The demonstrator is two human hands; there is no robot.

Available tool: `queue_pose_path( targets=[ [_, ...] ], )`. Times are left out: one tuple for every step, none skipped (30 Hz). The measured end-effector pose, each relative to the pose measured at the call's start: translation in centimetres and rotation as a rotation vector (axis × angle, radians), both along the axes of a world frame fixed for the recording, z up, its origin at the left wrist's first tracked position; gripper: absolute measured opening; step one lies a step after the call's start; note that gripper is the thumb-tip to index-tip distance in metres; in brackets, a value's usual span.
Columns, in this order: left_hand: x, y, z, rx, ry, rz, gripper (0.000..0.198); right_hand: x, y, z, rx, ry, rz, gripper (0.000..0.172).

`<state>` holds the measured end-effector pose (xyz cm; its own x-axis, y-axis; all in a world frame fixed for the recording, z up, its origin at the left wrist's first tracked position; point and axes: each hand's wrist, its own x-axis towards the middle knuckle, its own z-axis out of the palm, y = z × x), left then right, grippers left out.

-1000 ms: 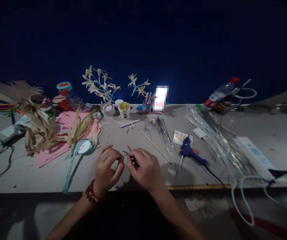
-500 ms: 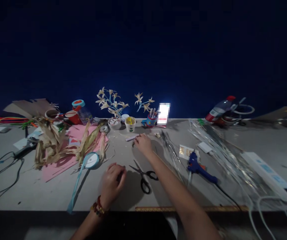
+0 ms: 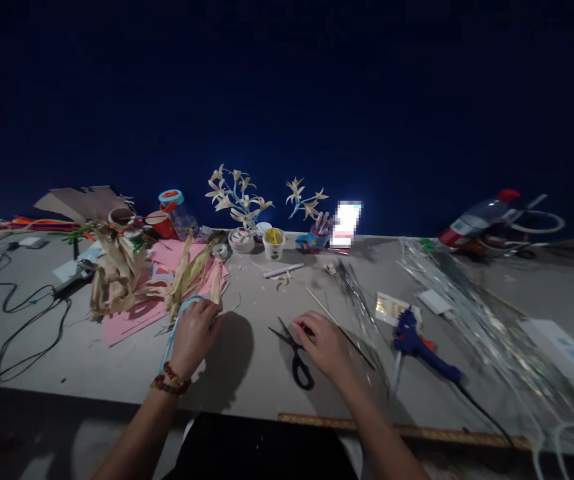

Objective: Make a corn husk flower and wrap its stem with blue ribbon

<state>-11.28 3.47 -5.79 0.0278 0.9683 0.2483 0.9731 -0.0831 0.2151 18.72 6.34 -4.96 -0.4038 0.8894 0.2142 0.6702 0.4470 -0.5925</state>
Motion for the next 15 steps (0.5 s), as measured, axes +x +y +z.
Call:
queue_pose_path(
  targets=[
    [-0.1, 0.3, 0.3, -0.024, 0.056, -0.008, 0.012, 0.1, -0.7, -0.1, -0.028, 0.031, -0.010, 0.025],
    [0.0, 0.6, 0.5, -0.040, 0.099, -0.018, 0.012, 0.3, -1.3, -0.2, -0.056, 0.058, -0.021, 0.025],
    [0.1, 0.9, 0.7, -0.048, 0.129, -0.026, 0.012, 0.4, -1.8, -0.2, -0.080, 0.075, -0.032, 0.026],
    [0.3, 1.1, 0.7, -0.049, 0.148, -0.032, 0.012, 0.6, -2.2, -0.3, -0.100, 0.089, -0.040, 0.027],
    [0.5, 1.3, 0.7, -0.047, 0.157, -0.035, 0.012, 0.8, -2.6, -0.4, -0.112, 0.102, -0.046, 0.027],
    [0.7, 1.4, 0.6, -0.040, 0.159, -0.033, 0.011, 1.1, -2.9, -0.5, -0.115, 0.115, -0.056, 0.028],
    [0.9, 1.5, 0.4, -0.032, 0.158, -0.032, 0.012, 1.4, -3.3, -0.7, -0.115, 0.127, -0.066, 0.028],
    [1.0, 1.4, 0.2, -0.022, 0.156, -0.031, 0.014, 1.8, -3.5, -0.8, -0.114, 0.136, -0.075, 0.028],
    [1.0, 1.3, 0.0, -0.010, 0.151, -0.031, 0.015, 2.1, -3.8, -1.0, -0.110, 0.145, -0.085, 0.027],
    [1.0, 1.1, -0.2, 0.003, 0.142, -0.034, 0.015, 2.4, -4.0, -1.2, -0.104, 0.153, -0.097, 0.026],
    [0.7, 0.9, -0.3, 0.018, 0.129, -0.036, 0.015, 2.7, -4.2, -1.4, -0.098, 0.161, -0.106, 0.026],
    [0.3, 0.7, -0.4, 0.034, 0.114, -0.033, 0.015, 3.0, -4.3, -1.5, -0.089, 0.168, -0.113, 0.025],
    [-0.3, 0.5, -0.3, 0.053, 0.098, -0.022, 0.015, 3.2, -4.4, -1.6, -0.080, 0.176, -0.121, 0.024],
    [-1.0, 0.4, -0.2, 0.074, 0.082, 0.002, 0.015, 3.3, -4.4, -1.7, -0.070, 0.182, -0.133, 0.024],
    [-1.8, 0.3, 0.1, 0.099, 0.068, 0.042, 0.016, 3.4, -4.5, -1.8, -0.066, 0.185, -0.139, 0.023]
  ],
)
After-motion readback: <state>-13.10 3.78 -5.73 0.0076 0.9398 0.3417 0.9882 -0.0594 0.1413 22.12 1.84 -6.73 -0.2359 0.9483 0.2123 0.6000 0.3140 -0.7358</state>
